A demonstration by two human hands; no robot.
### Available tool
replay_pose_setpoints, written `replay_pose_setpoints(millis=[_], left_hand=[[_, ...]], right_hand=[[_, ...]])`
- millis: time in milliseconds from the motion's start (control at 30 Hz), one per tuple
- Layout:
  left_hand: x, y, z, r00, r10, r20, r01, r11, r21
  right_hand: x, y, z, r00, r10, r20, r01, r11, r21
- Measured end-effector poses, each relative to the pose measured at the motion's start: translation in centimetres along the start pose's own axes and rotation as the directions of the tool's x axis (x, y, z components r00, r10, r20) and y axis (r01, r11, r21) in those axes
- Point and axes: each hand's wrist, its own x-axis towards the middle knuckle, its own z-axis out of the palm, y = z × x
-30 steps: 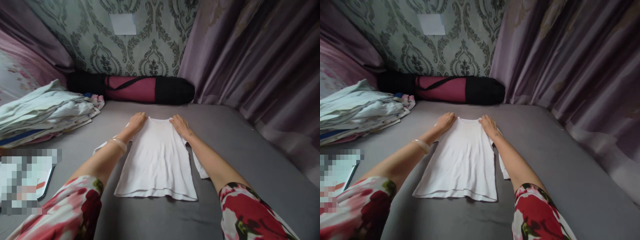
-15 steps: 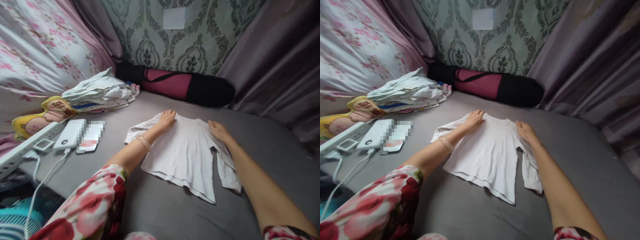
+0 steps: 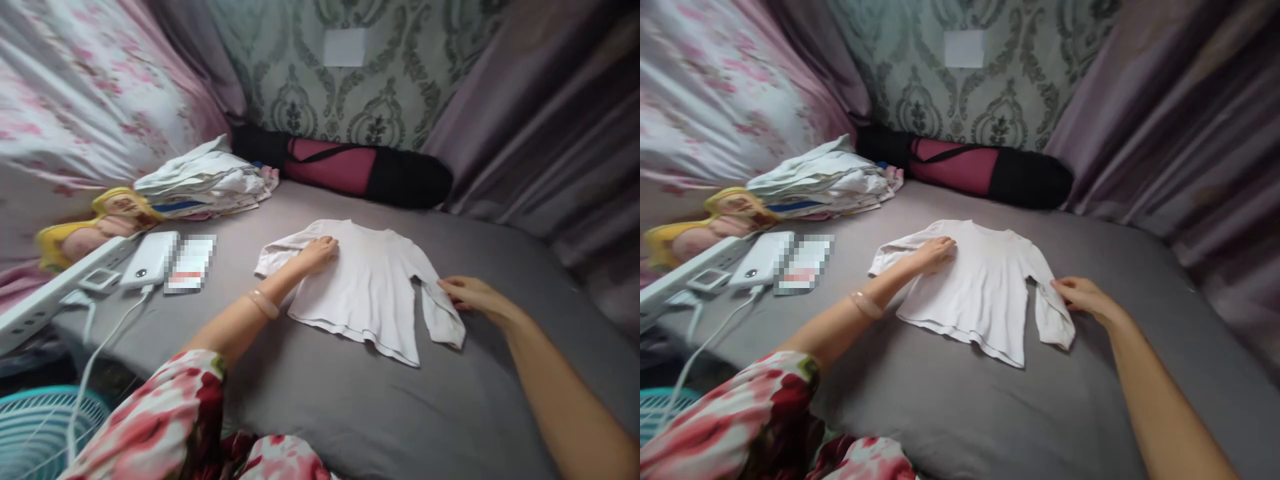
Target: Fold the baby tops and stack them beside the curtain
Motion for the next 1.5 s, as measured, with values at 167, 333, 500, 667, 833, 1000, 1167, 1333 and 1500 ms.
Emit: replay_pose_setpoints(millis=[167,333,500,667,833,1000,1167,1333,1500], left_hand=[[3.4,0.7,0.2,0.986,0.131,-0.102,-0.138,0.988,-0.069],[10.1,6.5,1.5,0.961,0.266,-0.078,-0.276,0.944,-0.181],[14.5,10.8,4.0,0.941,0.322,-0.103,-0.337,0.92,-0.2],[14.7,11.1,6.6,0.917,0.315,-0.245,-0.368,0.905,-0.213],[13.8,11.1,6.7,0.934,0.32,-0.158,-0.34,0.932,-0.125],[14.2,11.5,5.6,0.948,0.309,-0.073,-0.315,0.945,-0.092],[15.2,12.4,6.0,0.917,0.337,-0.215,-0.361,0.929,-0.085],[15.4,13.1,7.1,0.895,0.383,-0.23,-0.415,0.902,-0.115],[14.5,13.9,6.9,0.955,0.29,-0.064,-0.294,0.953,-0.071]], right_hand=[[-4.1,3.4,0.1,0.981,0.19,-0.037,-0.189,0.981,0.037],[-5.7,4.7,1.4,0.968,0.244,-0.059,-0.24,0.968,0.075],[-5.3,3.7,-0.7,0.981,0.175,-0.079,-0.179,0.982,-0.054],[-6.7,4.5,-2.9,0.904,-0.138,-0.404,-0.175,0.744,-0.645],[-9.3,9.1,-1.5,0.98,0.022,-0.195,-0.163,0.648,-0.744],[-8.7,11.8,-2.7,0.945,0.214,-0.248,-0.321,0.754,-0.573],[-5.0,12.2,-3.4,0.833,0.466,-0.3,-0.546,0.781,-0.303],[-3.7,12.8,-2.7,0.792,0.521,-0.318,-0.554,0.833,-0.015],[-3.6,12.6,-2.1,0.639,0.552,-0.535,-0.488,0.829,0.272]])
